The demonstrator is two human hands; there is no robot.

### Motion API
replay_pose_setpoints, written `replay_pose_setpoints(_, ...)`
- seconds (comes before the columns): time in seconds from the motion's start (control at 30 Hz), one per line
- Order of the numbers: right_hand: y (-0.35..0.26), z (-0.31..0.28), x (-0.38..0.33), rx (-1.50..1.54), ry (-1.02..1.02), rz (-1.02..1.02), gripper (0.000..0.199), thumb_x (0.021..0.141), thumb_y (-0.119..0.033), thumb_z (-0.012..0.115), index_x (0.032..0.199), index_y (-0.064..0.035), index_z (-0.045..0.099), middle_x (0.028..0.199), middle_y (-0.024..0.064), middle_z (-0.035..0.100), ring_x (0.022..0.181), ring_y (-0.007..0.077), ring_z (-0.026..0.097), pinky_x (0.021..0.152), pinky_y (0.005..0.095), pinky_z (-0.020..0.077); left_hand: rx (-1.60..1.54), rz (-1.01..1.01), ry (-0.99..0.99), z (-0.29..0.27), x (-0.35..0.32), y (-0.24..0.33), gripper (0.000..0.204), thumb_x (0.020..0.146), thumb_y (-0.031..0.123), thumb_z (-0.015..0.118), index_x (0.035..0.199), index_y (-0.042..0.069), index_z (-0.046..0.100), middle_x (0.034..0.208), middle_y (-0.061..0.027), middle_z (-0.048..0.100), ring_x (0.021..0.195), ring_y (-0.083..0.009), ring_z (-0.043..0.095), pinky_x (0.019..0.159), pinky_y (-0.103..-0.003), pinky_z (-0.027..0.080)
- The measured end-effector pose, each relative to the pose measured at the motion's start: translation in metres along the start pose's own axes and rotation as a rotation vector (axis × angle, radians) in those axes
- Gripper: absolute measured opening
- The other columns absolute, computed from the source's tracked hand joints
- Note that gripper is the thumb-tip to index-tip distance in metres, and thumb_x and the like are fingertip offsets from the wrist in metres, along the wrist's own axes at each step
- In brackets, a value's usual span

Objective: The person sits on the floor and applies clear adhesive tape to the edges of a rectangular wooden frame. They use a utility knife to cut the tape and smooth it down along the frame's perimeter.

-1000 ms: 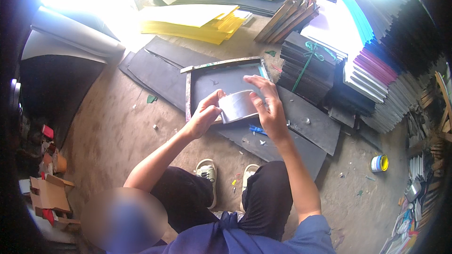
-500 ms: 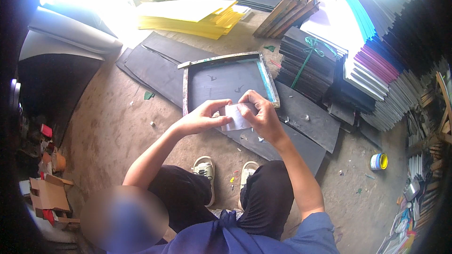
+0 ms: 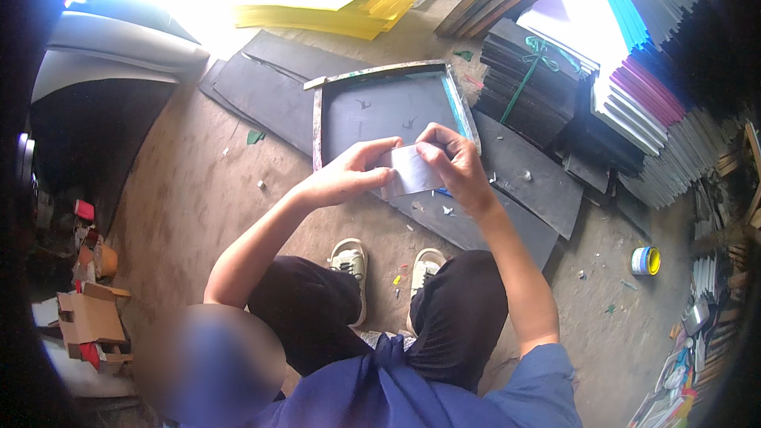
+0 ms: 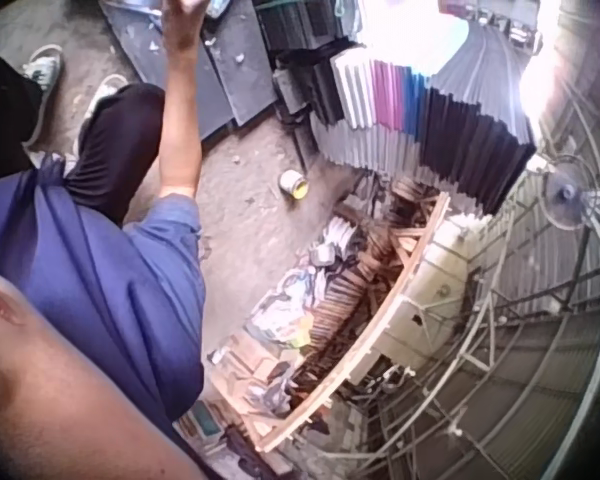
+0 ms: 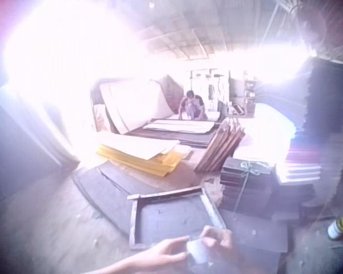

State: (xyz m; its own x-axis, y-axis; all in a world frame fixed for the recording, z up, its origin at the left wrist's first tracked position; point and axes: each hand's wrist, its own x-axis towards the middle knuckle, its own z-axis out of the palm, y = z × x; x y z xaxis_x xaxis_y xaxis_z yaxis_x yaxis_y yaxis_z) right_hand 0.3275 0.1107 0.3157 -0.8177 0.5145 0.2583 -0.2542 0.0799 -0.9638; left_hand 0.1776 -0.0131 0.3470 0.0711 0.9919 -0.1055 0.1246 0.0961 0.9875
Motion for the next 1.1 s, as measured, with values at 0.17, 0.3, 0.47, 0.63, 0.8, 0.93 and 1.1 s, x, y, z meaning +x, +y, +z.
replay_pose_setpoints(0.17, -0.001, 0.003, -0.001, 0.043, -0.008, 0.035, 0.014, 0.082, -0.017, 0.052, 0.076, -0.0048, 0.053, 0.069, -0.0042, 0.049, 0.064, 0.0007, 0.043, 0.056, 0.016, 0.0352, 0.077, -0.005, 0.048, 0.0, -0.005, -0.002, 0.073, 0.079, 0.033, 0.059, 0.131, -0.006, 0.027, 0.131, -0.0157, 0.036, 0.121, -0.0197, 0.034, 0.101, -0.031, 0.025)
replay_pose_setpoints(0.3, 0.0, 0.002, 0.0, 0.076, -0.01, 0.052, 0.014, 0.083, -0.018, 0.052, 0.076, -0.0053, 0.053, 0.069, -0.0044, 0.05, 0.063, 0.0003, 0.043, 0.055, 0.0154, 0.0353, 0.049, 0.018, 0.025, 0.0, -0.003, -0.003, 0.068, 0.08, 0.032, 0.058, 0.13, -0.006, 0.03, 0.128, -0.0136, 0.04, 0.118, -0.0178, 0.036, 0.1, -0.03, 0.026)
replay_pose_setpoints(0.47, 0.0, 0.001, -0.001, 0.152, -0.009, 0.077, 0.014, 0.083, -0.018, 0.052, 0.077, -0.0057, 0.053, 0.069, -0.0042, 0.05, 0.062, 0.0, 0.044, 0.053, 0.0148, 0.0354, -0.058, 0.014, 0.018, 0.0, -0.003, 0.001, 0.06, 0.082, 0.03, 0.057, 0.128, -0.003, 0.036, 0.121, -0.009, 0.046, 0.112, -0.0144, 0.04, 0.097, -0.028, 0.029)
replay_pose_setpoints(0.63, -0.005, 0.005, 0.0, 0.101, -0.006, 0.057, 0.013, 0.083, -0.017, 0.052, 0.077, -0.0052, 0.053, 0.069, -0.004, 0.05, 0.063, 0.0001, 0.044, 0.054, 0.0153, 0.0361, 0.002, -0.001, -0.025, -0.001, 0.002, -0.003, 0.054, 0.082, 0.03, 0.058, 0.12, -0.003, 0.04, 0.11, -0.0079, 0.05, 0.103, -0.0131, 0.044, 0.091, -0.026, 0.034)
replay_pose_setpoints(0.8, -0.008, 0.008, -0.002, 0.055, 0.002, 0.02, 0.013, 0.082, -0.016, 0.051, 0.077, -0.0041, 0.052, 0.07, -0.0032, 0.05, 0.064, 0.0007, 0.044, 0.055, 0.0158, 0.0366, 0.015, -0.026, 0.049, 0.002, -0.006, 0.003, 0.066, 0.08, 0.032, 0.06, 0.128, -0.005, 0.034, 0.123, -0.0132, 0.045, 0.114, -0.0175, 0.04, 0.098, -0.029, 0.03)
replay_pose_setpoints(0.93, -0.007, 0.006, -0.002, 0.053, -0.003, 0.003, 0.013, 0.082, -0.016, 0.052, 0.077, -0.0033, 0.052, 0.071, -0.0028, 0.05, 0.065, 0.0012, 0.044, 0.055, 0.0159, 0.0365, 0.077, -0.054, 0.069, 0.004, -0.01, 0.011, 0.067, 0.08, 0.031, 0.06, 0.129, -0.006, 0.033, 0.127, -0.016, 0.041, 0.118, -0.02, 0.038, 0.1, -0.032, 0.028)
replay_pose_setpoints(1.1, -0.01, 0.008, -0.002, 0.006, 0.002, -0.004, 0.013, 0.081, -0.015, 0.052, 0.077, -0.003, 0.052, 0.071, -0.0027, 0.05, 0.065, 0.0014, 0.044, 0.056, 0.0162, 0.0361, 0.008, -0.078, 0.112, 0.005, -0.008, 0.005, 0.065, 0.08, 0.029, 0.059, 0.129, -0.005, 0.033, 0.128, -0.016, 0.041, 0.118, -0.021, 0.038, 0.1, -0.033, 0.028)
